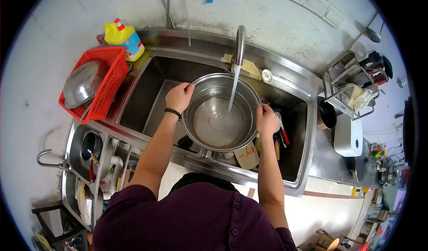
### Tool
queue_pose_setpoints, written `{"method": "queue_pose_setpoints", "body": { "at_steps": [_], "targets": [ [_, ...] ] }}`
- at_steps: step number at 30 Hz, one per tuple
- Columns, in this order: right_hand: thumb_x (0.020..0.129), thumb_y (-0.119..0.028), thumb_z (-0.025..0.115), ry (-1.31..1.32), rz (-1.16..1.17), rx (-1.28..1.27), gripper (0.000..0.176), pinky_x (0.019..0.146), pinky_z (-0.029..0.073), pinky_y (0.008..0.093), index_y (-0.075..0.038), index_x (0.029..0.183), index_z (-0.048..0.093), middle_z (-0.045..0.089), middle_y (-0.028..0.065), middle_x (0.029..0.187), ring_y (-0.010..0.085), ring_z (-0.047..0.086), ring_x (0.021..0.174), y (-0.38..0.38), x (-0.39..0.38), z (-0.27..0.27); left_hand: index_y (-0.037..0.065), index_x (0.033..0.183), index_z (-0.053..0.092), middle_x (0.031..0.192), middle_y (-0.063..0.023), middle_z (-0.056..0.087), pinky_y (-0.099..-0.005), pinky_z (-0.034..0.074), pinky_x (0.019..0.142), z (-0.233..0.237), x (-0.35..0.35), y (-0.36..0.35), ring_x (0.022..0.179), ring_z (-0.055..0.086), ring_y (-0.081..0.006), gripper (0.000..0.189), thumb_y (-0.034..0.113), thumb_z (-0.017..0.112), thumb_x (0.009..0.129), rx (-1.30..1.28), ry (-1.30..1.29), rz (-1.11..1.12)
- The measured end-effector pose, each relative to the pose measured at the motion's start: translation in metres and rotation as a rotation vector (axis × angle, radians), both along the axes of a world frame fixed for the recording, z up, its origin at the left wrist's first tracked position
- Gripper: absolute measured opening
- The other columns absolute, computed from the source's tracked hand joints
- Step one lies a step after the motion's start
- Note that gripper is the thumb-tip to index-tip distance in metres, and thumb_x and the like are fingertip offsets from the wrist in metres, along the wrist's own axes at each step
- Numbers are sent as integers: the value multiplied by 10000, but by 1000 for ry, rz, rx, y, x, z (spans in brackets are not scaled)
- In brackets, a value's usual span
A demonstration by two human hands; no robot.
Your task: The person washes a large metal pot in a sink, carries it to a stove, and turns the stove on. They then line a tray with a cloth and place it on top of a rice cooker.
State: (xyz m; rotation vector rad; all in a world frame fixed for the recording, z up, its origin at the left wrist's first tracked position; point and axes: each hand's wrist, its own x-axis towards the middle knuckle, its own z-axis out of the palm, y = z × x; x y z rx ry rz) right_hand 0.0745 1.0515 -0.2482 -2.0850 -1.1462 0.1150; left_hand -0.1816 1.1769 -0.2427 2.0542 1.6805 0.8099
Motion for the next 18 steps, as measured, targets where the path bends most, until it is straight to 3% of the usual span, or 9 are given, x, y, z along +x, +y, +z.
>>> {"method": "queue_pose_setpoints", "body": {
  "at_steps": [18],
  "targets": [
    [787, -268, 503, -10, 1, 55, 252, 654, 434, 392, -43, 828, 610, 599, 156, 805, 332, 564, 750, 1, 2, -7, 74, 922, 610, 828, -142, 610, -347, 452, 661, -2, 0, 0, 778, 580, -300, 323, 351, 489, 806, 53, -41, -6]
  ]
}}
